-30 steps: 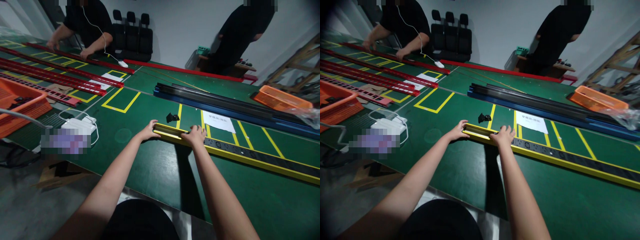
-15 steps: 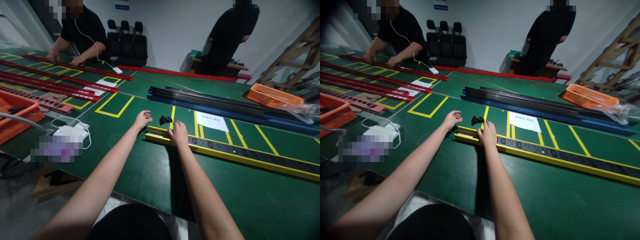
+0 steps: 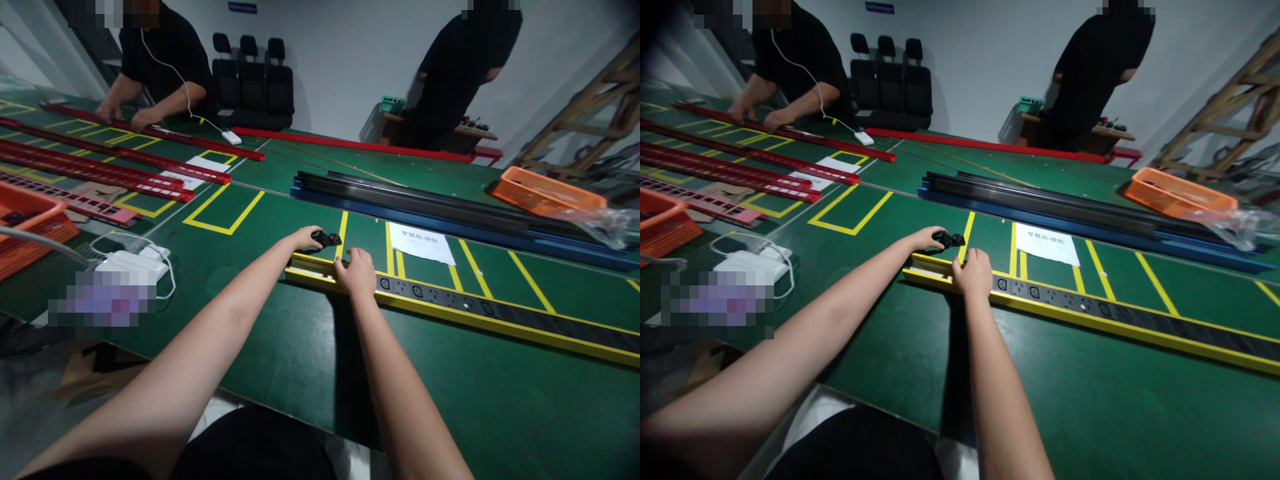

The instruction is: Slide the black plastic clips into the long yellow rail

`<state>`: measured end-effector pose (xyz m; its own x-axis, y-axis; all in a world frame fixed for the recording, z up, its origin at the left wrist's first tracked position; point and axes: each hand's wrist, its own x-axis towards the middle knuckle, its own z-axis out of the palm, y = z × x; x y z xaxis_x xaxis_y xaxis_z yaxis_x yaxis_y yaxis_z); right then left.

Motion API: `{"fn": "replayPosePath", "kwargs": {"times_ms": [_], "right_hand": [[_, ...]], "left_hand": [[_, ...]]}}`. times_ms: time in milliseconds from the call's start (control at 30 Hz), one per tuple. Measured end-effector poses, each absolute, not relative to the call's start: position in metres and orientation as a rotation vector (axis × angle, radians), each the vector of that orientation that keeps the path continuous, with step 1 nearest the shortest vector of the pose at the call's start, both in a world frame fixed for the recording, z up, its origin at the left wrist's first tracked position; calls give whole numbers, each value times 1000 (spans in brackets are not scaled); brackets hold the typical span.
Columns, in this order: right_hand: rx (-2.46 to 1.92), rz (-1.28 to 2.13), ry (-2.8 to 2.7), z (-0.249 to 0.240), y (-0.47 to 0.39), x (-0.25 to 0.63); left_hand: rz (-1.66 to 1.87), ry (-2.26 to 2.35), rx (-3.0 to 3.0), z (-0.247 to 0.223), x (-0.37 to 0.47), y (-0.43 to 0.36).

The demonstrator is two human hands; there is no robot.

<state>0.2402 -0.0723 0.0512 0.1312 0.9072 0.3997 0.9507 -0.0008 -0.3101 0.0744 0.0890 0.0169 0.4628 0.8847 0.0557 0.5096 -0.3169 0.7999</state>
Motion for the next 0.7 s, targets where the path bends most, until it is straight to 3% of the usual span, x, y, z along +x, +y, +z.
{"fn": "replayPosePath", "kwargs": {"times_ms": [133,267,467,700], "right_hand": [[-1937,-106,-1788,52,-73,240],[-1958,-81,-1786,53,-74,239],[-1974,-87,-1837,54,-74,241],[-1933,-176,-1984,59,-67,227]], "left_hand": [[719,1222,1958,17,72,86],[1016,1232,1801,25,51,73],[1357,1151,1191,36,8,32],[1324,1178,1024,13,-1,-22]]}}
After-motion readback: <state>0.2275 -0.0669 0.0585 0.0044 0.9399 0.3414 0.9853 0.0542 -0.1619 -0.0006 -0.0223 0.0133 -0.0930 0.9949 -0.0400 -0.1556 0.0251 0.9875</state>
